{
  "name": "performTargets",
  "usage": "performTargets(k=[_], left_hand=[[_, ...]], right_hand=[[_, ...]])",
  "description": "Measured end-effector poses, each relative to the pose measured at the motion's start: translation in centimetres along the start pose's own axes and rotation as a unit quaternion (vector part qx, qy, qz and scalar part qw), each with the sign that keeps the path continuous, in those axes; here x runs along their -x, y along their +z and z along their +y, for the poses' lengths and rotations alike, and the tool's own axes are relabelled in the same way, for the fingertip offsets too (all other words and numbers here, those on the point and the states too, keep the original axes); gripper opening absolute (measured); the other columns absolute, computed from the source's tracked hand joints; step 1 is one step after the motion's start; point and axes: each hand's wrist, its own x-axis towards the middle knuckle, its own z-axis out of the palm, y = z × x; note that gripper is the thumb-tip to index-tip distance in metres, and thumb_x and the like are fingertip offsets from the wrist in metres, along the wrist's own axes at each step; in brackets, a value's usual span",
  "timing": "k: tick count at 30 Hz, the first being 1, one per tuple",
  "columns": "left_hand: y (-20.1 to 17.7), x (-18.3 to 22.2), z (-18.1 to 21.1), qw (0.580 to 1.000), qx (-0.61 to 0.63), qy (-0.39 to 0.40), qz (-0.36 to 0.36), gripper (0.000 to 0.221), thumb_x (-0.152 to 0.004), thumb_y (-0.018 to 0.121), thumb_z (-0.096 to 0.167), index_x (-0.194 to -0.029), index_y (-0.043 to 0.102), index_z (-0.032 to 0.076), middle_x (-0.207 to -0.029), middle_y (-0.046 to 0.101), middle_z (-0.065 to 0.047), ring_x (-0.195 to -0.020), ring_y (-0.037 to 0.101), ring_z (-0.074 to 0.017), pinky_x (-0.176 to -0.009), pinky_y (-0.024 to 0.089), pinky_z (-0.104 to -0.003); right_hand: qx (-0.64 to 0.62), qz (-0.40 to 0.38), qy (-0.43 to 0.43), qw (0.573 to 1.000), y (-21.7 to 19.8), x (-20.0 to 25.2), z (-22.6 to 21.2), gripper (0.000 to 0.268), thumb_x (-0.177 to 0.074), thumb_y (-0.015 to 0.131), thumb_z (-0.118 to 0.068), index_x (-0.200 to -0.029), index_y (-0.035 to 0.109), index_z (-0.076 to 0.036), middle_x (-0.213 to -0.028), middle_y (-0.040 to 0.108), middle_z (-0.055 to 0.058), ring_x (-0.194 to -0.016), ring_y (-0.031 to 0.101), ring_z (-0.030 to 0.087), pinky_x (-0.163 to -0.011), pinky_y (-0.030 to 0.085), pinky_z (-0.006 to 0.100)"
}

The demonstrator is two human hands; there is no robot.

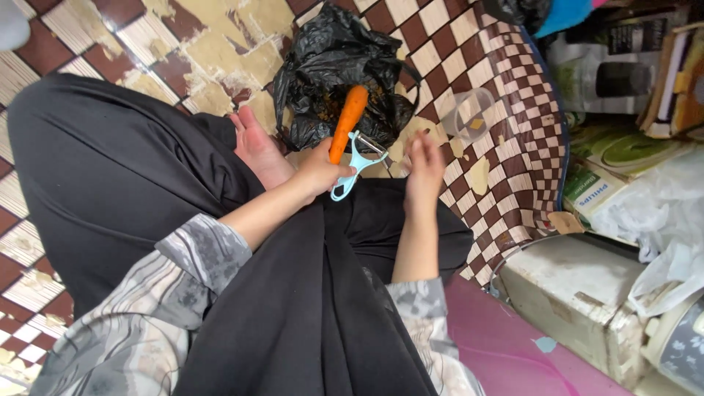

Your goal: A person sitting on the floor uses a manual peeler to remove the skin from a carrot over a black plastic bag.

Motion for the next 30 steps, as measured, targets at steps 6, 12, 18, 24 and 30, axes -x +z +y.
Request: performTargets(k=[6, 12, 18, 24, 30], left_hand=[[1.5, 4.4, 2.9, 0.999, -0.007, 0.039, -0.017, 0.085, -0.087, 0.08, 0.013, -0.154, 0.031, -0.003, -0.096, 0.059, -0.013, -0.063, 0.059, -0.0142, -0.054, 0.053, -0.025], [3.4, 7.5, 4.0, 0.986, -0.057, 0.157, 0.009, 0.083, -0.08, 0.088, 0.02, -0.147, 0.046, -0.003, -0.113, 0.064, -0.024, -0.063, 0.063, -0.0222, -0.044, 0.055, -0.03], [2.6, 14.4, 7.7, 0.983, 0.041, 0.176, 0.002, 0.07, -0.091, 0.078, 0.028, -0.145, 0.046, -0.002, -0.098, 0.067, -0.022, -0.045, 0.05, -0.0124, -0.031, 0.044, -0.021], [-1.9, 18.1, 7.8, 0.959, 0.167, 0.16, -0.161, 0.053, -0.103, 0.054, 0.043, -0.142, 0.051, 0.006, -0.112, 0.072, -0.015, -0.047, 0.04, 0.0013, -0.035, 0.029, -0.007], [-4.6, 19.8, 7.7, 0.897, 0.305, 0.06, -0.315, 0.061, -0.103, 0.053, 0.044, -0.143, 0.041, -0.001, -0.076, 0.038, 0.003, -0.046, 0.035, 0.0057, -0.034, 0.027, -0.003]], right_hand=[[-0.145, -0.065, 0.13, 0.979, -0.3, 7.3, 1.0, 0.046, -0.095, 0.076, -0.038, -0.12, 0.071, 0.0, -0.113, 0.074, 0.016, -0.103, 0.07, 0.025, -0.086, 0.06, 0.05], [-0.173, -0.066, 0.088, 0.979, -0.3, 7.6, 0.7, 0.025, -0.095, 0.077, -0.022, -0.107, 0.074, 0.0, -0.094, 0.073, 0.008, -0.085, 0.07, 0.018, -0.08, 0.062, 0.038], [-0.294, -0.03, 0.087, 0.951, -2.2, 7.5, -4.4, 0.026, -0.101, 0.065, -0.02, -0.121, 0.065, -0.003, -0.107, 0.076, 0.017, -0.094, 0.077, 0.027, -0.08, 0.063, 0.044], [-0.277, -0.033, 0.06, 0.958, -5.6, 6.9, -8.8, 0.038, -0.108, 0.048, -0.037, -0.137, 0.046, -0.012, -0.091, 0.072, 0.017, -0.073, 0.076, 0.028, -0.064, 0.066, 0.046], [-0.27, -0.037, 0.045, 0.961, -5.7, 6.1, -10.1, 0.035, -0.108, 0.046, -0.036, -0.131, 0.046, -0.011, -0.078, 0.066, 0.014, -0.057, 0.071, 0.024, -0.049, 0.066, 0.038]])
